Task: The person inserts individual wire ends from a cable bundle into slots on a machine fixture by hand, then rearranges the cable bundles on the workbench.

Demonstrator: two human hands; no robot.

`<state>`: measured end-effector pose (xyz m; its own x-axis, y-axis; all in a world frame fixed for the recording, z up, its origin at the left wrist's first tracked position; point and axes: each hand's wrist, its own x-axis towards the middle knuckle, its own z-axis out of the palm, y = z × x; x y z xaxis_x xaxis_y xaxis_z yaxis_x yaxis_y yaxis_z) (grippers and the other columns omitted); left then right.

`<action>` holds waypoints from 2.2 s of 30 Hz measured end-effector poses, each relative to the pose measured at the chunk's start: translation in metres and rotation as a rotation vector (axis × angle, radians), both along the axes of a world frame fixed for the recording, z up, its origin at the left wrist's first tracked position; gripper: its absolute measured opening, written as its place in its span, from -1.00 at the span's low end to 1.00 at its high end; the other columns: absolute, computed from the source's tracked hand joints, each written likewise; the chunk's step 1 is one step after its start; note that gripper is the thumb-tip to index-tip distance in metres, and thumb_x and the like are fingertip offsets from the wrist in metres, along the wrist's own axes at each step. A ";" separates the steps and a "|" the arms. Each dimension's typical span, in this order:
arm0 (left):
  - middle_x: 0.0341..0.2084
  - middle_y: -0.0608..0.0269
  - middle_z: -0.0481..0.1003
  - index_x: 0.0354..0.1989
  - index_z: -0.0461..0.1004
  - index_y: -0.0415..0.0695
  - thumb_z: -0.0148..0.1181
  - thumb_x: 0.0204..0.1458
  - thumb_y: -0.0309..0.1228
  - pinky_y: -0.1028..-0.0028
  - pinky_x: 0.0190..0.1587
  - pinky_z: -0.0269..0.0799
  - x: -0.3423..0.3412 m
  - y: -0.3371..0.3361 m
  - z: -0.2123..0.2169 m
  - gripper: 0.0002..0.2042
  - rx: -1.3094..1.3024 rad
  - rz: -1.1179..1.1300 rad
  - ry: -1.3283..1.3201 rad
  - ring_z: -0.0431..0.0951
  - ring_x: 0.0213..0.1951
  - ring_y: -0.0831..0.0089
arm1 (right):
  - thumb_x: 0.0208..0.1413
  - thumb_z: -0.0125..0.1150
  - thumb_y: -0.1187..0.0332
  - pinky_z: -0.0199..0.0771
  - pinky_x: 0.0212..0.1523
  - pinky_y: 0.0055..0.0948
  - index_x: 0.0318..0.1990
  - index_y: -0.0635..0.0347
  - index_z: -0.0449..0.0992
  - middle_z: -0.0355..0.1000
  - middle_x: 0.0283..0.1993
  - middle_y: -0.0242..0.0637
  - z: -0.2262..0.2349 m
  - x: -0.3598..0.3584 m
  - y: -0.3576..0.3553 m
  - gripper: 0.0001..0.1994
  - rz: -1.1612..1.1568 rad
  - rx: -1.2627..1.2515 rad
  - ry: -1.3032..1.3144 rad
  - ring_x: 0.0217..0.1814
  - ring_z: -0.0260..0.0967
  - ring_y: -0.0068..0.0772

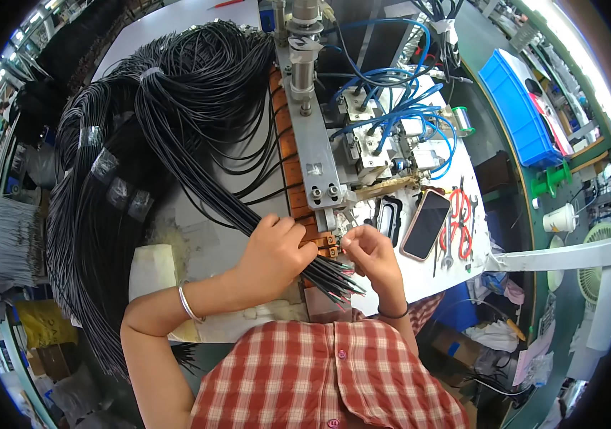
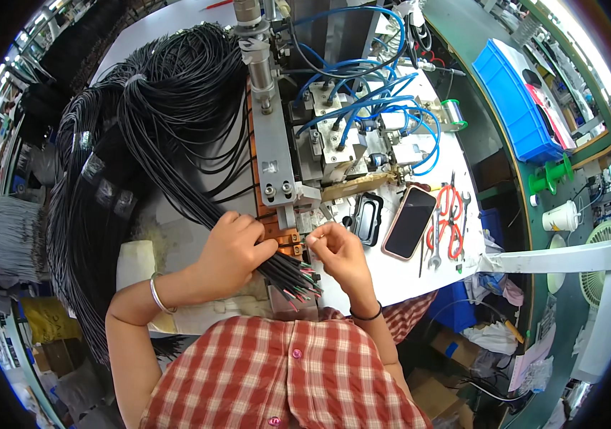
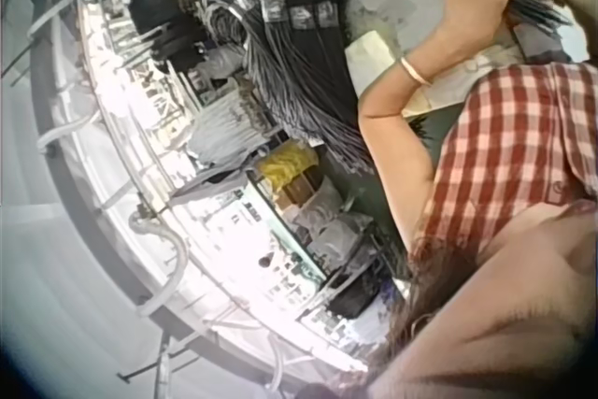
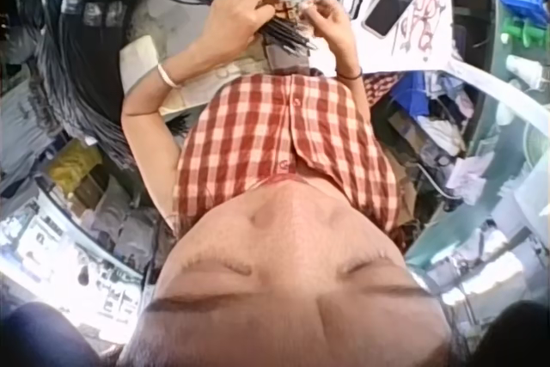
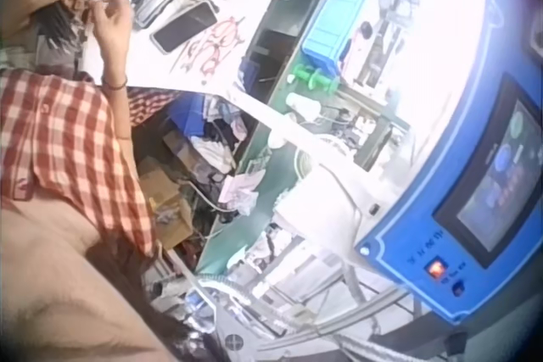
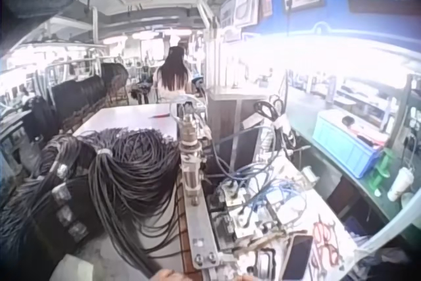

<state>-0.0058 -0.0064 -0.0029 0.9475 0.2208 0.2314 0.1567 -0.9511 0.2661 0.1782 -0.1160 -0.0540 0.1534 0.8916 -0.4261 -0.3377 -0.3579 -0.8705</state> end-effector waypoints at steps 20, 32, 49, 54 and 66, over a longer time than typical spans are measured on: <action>-0.55 0.20 0.31 -0.48 0.37 -0.23 0.11 -0.50 -0.62 0.35 -0.40 0.20 0.002 0.001 0.011 -0.73 -0.090 0.033 -0.073 0.30 -0.40 0.24 | 0.02 0.22 0.46 0.21 -0.61 -0.79 -0.30 0.34 0.52 0.46 -0.46 -0.41 -0.001 -0.017 -0.006 -0.88 -0.245 0.280 -0.150 -0.55 0.29 -0.78; -0.60 0.24 0.30 -0.55 0.35 -0.18 0.14 -0.50 -0.58 0.36 -0.36 0.19 0.003 0.003 0.010 -0.79 -0.076 0.015 -0.123 0.30 -0.43 0.27 | 0.00 0.16 0.57 0.38 -0.40 -0.69 -0.30 0.39 0.50 0.49 -0.40 -0.29 0.007 -0.013 -0.004 -0.90 -0.188 0.252 -0.049 -0.45 0.40 -0.62; -0.61 0.24 0.31 -0.62 0.30 -0.15 0.18 -0.45 -0.55 0.37 -0.35 0.19 0.004 0.002 0.012 -0.82 -0.063 -0.008 -0.131 0.31 -0.43 0.29 | 0.04 0.14 0.53 0.37 -0.39 -0.69 -0.26 0.37 0.49 0.50 -0.39 -0.25 0.005 -0.009 -0.004 -0.88 -0.126 0.314 0.057 -0.40 0.41 -0.61; -0.62 0.25 0.31 -0.62 0.30 -0.15 0.19 -0.45 -0.54 0.37 -0.36 0.18 0.003 0.001 0.011 -0.82 -0.072 0.002 -0.143 0.31 -0.43 0.30 | 0.04 0.16 0.53 0.35 -0.41 -0.72 -0.24 0.36 0.50 0.50 -0.38 -0.29 0.007 -0.018 -0.002 -0.87 -0.203 0.377 0.067 -0.42 0.38 -0.68; -0.56 0.25 0.34 -0.47 0.39 -0.19 0.19 -0.54 -0.58 0.37 -0.32 0.17 0.002 0.000 0.009 -0.70 -0.103 0.009 -0.066 0.33 -0.39 0.29 | -0.01 0.21 0.54 0.36 -0.44 -0.74 -0.33 0.35 0.49 0.47 -0.47 -0.36 0.014 -0.013 -0.004 -0.92 -0.114 0.315 -0.058 -0.47 0.37 -0.69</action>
<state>-0.0037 -0.0059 0.0060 0.9289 0.2550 0.2684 0.1441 -0.9168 0.3724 0.1656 -0.1201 -0.0402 0.2756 0.9538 -0.1198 -0.3070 -0.0308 -0.9512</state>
